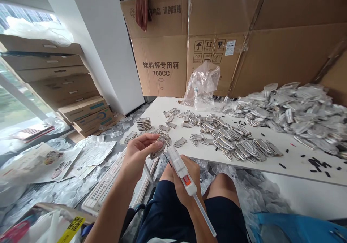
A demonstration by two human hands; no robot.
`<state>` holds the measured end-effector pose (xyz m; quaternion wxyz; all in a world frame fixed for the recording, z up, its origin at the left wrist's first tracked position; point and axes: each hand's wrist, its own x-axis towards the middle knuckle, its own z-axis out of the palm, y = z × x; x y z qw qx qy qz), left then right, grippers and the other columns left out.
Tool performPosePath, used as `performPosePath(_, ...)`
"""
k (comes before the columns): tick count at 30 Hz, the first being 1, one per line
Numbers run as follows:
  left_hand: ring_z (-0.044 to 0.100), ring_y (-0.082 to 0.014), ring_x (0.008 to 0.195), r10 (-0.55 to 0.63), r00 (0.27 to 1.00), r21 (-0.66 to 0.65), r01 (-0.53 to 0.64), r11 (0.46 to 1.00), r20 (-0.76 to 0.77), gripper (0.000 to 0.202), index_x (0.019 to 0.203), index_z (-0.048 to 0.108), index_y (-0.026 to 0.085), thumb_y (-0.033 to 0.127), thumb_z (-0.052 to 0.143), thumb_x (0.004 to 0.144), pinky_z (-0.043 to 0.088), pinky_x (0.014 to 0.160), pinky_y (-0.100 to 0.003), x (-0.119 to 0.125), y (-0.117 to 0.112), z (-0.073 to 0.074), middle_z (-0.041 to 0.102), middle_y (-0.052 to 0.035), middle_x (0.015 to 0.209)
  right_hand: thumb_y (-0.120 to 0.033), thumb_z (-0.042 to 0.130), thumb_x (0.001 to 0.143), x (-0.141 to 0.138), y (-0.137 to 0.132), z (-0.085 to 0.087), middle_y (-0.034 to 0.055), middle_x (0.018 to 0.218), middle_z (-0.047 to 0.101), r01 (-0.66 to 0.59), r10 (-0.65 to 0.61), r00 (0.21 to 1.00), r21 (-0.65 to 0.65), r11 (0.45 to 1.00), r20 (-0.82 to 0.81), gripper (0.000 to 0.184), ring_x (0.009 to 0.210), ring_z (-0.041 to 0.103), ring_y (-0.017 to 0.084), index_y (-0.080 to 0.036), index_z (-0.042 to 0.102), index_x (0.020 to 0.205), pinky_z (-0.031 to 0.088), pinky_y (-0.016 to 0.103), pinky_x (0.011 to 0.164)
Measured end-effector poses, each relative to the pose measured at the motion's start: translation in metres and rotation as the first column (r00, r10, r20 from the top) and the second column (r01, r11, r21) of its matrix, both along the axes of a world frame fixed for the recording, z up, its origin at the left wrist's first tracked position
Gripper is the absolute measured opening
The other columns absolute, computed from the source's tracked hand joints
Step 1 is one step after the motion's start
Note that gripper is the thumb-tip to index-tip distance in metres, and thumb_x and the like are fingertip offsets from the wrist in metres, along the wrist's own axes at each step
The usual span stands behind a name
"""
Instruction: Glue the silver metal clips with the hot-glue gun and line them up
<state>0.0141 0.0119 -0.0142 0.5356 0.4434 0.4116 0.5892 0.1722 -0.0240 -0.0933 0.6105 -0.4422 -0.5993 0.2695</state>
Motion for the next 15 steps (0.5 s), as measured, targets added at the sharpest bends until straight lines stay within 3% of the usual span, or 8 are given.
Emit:
performPosePath(5, 0.075, -0.0179, 0.077, 0.019, 0.999, 0.022, -0.018, 1.000, -0.046, 0.026, 0.090, 0.085, 0.018, 0.031, 0.099, 0.073, 0.060, 0.075, -0.027, -0.001, 0.000, 0.000, 0.083, -0.0058, 0.082, -0.043, 0.062, 0.105, 0.000, 0.001, -0.001, -0.0033, 0.064, 0.052, -0.005, 0.005, 1.000, 0.002, 1.000, -0.018, 0.042, 0.057, 0.049, 0.015, -0.023, 0.056, 0.069, 0.036, 0.032, 0.059)
performPosePath(8, 0.074, -0.0195, 0.076, 0.077, 0.987, 0.072, -0.067, 0.995, -0.140, 0.024, 0.091, 0.086, 0.019, 0.033, 0.097, 0.075, 0.060, 0.071, -0.029, 0.001, -0.002, 0.001, 0.082, -0.0062, 0.081, -0.038, 0.059, 0.105, 0.000, 0.003, -0.006, -0.0034, 0.063, 0.050, 0.035, -0.040, 0.996, 0.068, 0.997, 0.075, 0.039, 0.055, 0.048, 0.015, -0.023, 0.054, 0.069, 0.035, 0.031, 0.058)
performPosePath(11, 0.072, -0.0202, 0.074, 0.202, 0.938, 0.177, -0.156, 0.972, -0.282, 0.019, 0.090, 0.087, 0.020, 0.033, 0.094, 0.078, 0.059, 0.064, -0.029, 0.005, -0.006, 0.003, 0.081, -0.0062, 0.082, -0.029, 0.055, 0.103, -0.005, 0.004, -0.013, -0.0005, 0.068, 0.053, 0.194, -0.239, 0.943, 0.201, 0.960, 0.231, 0.027, 0.059, 0.051, 0.018, -0.024, 0.058, 0.076, 0.036, 0.031, 0.059)
performPosePath(15, 0.071, -0.0186, 0.069, 0.201, 0.949, 0.133, -0.173, 0.976, -0.244, 0.019, 0.089, 0.086, 0.020, 0.033, 0.093, 0.077, 0.057, 0.062, -0.028, 0.003, -0.006, 0.005, 0.080, -0.0049, 0.076, -0.022, 0.053, 0.103, -0.008, 0.007, -0.024, 0.0026, 0.070, 0.057, 0.474, -0.561, 0.783, 0.325, 0.818, 0.270, 0.020, 0.061, 0.055, 0.021, -0.024, 0.063, 0.086, 0.038, 0.032, 0.061)
